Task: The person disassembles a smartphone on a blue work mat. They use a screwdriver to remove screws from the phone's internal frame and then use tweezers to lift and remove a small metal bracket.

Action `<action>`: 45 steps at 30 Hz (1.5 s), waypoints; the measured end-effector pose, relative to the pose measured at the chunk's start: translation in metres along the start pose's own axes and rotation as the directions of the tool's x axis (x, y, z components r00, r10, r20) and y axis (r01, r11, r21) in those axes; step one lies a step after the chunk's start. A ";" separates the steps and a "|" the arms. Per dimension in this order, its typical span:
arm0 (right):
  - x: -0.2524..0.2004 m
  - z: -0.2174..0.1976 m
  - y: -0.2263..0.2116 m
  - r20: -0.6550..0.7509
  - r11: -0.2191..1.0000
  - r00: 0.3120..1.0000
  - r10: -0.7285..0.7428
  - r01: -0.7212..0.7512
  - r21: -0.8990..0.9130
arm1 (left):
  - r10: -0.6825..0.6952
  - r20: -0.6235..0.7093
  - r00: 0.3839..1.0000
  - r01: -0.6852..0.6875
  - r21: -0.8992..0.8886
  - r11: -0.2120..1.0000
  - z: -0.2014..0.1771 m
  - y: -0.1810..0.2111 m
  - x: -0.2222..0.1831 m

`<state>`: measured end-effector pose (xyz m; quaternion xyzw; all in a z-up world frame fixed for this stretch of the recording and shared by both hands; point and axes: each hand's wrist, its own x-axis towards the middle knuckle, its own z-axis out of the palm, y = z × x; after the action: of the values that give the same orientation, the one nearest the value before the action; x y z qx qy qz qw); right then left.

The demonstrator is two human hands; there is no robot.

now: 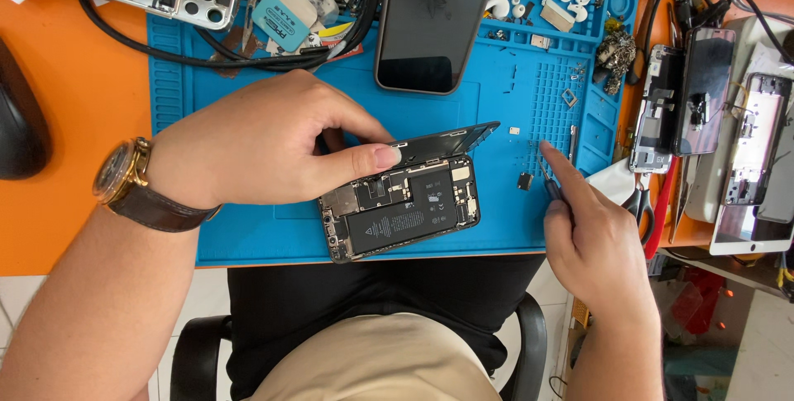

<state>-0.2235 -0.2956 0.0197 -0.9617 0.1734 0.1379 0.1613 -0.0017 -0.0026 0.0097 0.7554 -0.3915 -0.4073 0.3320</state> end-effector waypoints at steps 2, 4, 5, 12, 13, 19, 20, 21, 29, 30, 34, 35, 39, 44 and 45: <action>0.001 0.000 0.002 0.028 0.999 1.000 -0.008 0.009 -0.033 | 0.037 -0.011 0.999 -0.037 0.007 0.999 0.000 -0.001 0.001; 0.002 -0.001 0.002 0.026 1.000 0.999 -0.021 0.021 -0.020 | 0.019 -0.008 1.000 -0.019 0.008 1.000 0.000 0.000 0.000; 0.001 -0.002 0.003 0.023 0.999 0.999 -0.031 0.031 -0.007 | 0.003 -0.004 1.000 -0.003 0.010 1.000 0.000 0.001 0.001; 0.001 -0.004 0.004 0.029 0.998 1.000 -0.009 0.008 0.063 | 0.003 -0.011 1.000 -0.003 0.028 1.000 0.001 -0.002 0.001; 0.001 -0.004 0.005 0.031 0.999 1.000 0.001 -0.002 0.048 | 0.024 -0.017 1.000 -0.023 0.022 0.999 0.001 -0.002 0.001; 0.002 -0.004 0.003 0.040 0.999 0.999 0.010 -0.012 0.038 | 0.035 -0.020 0.999 -0.035 0.023 0.999 0.001 -0.002 0.001; 0.002 -0.004 0.003 0.037 0.999 0.999 0.002 -0.004 0.037 | 0.031 -0.015 0.999 -0.031 0.020 0.999 0.001 -0.002 0.001; 0.002 -0.004 0.004 0.037 0.999 0.999 0.004 -0.005 0.035 | 0.033 -0.015 0.999 -0.033 0.019 0.999 0.001 -0.001 0.001; -0.026 -0.012 -0.013 -0.231 0.969 0.960 -0.160 0.197 0.148 | 0.057 -0.017 0.998 -0.057 0.040 0.998 -0.001 0.000 -0.002; -0.026 -0.016 -0.018 -0.220 0.964 0.959 -0.180 0.216 0.154 | 0.036 -0.031 0.999 -0.035 0.036 0.999 0.000 -0.002 -0.004; -0.030 -0.035 -0.036 -0.030 0.946 0.952 -0.305 0.299 -0.128 | 0.166 -0.096 0.981 -0.166 0.004 0.986 0.005 -0.007 -0.004; -0.026 -0.041 -0.040 0.065 0.882 0.909 -0.411 0.414 -0.224 | 0.197 -0.108 0.974 -0.198 0.005 0.980 0.004 -0.008 -0.004; -0.006 -0.051 -0.082 0.086 0.748 0.763 -0.641 0.646 -0.150 | 0.227 -0.127 0.966 -0.228 0.011 0.974 0.005 -0.011 -0.005; 0.003 -0.046 -0.101 0.043 0.626 0.660 -0.750 0.729 -0.276 | 0.268 -0.160 0.950 -0.264 0.047 0.963 0.011 -0.018 -0.002; 0.005 -0.043 -0.104 0.045 0.621 0.656 -0.753 0.732 -0.279 | 0.268 -0.166 0.949 -0.264 0.048 0.963 0.012 -0.019 -0.002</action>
<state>-0.1708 -0.2204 0.0847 -0.9641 -0.2538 0.0447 0.0633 -0.0069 0.0058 -0.0107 0.7319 -0.4648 -0.2876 0.4069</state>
